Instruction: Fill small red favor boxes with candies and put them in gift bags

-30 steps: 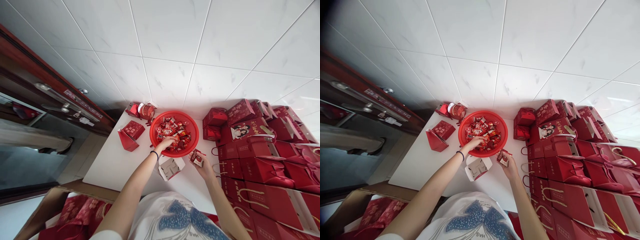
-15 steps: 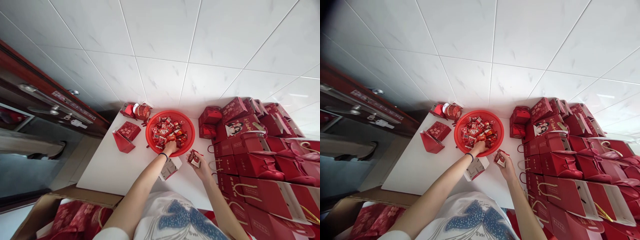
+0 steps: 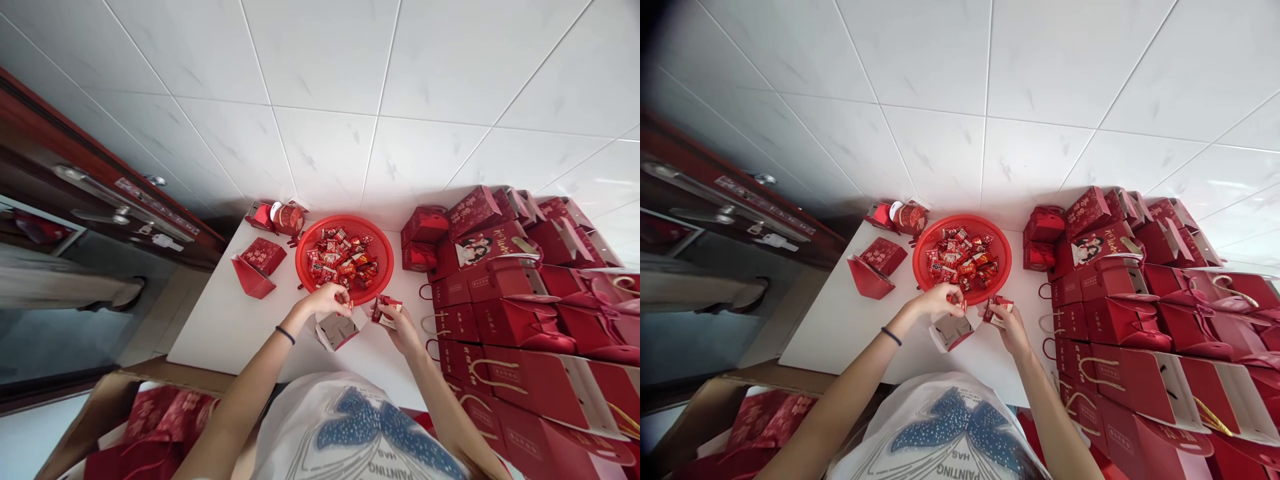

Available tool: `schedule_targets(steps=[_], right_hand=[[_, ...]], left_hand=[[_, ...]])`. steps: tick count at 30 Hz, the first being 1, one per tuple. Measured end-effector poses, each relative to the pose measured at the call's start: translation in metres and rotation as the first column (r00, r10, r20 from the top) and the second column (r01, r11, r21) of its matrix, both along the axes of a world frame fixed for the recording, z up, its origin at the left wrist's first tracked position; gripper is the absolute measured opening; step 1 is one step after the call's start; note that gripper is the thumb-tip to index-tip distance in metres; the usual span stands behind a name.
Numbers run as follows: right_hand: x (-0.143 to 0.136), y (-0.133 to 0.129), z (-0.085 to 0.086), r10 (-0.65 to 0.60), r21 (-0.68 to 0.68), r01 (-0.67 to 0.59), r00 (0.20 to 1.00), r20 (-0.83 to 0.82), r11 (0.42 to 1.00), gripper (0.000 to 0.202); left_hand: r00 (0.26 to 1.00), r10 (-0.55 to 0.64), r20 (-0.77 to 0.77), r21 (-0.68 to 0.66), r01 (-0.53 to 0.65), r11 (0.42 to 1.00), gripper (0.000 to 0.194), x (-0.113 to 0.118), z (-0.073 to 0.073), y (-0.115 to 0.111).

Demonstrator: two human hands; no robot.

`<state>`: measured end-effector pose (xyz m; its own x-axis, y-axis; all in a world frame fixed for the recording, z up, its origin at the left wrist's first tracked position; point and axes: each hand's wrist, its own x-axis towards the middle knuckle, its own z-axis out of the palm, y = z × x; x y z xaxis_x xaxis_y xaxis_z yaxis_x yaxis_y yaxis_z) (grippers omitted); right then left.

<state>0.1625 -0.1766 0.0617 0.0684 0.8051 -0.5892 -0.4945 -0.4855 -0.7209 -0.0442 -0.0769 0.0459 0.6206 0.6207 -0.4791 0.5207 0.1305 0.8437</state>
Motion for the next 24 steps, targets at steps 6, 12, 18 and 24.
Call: schedule_targets(steps=[6,12,18,24], right_hand=[[-0.02,-0.004,0.0,0.101,0.031,-0.104,0.992,0.081,0.994,0.032],[-0.022,-0.012,-0.005,0.116,0.075,-0.132,0.976,0.183,0.988,0.028],[-0.021,-0.024,-0.012,0.099,0.065,-0.113,0.977,0.186,0.991,0.037],[-0.029,-0.018,-0.023,0.063,0.14,-0.106,0.957,0.284,0.984,0.038]], left_hand=[[0.994,0.037,-0.102,0.14,-0.022,0.99,0.024,-0.029,0.005,-0.054],[0.975,0.221,0.006,0.136,-0.219,0.966,0.045,-0.031,-0.003,-0.067],[0.97,0.214,0.113,0.25,-0.237,0.939,0.052,-0.023,-0.017,-0.074],[0.965,0.253,-0.062,0.397,-0.209,0.894,0.043,-0.049,-0.024,-0.084]])
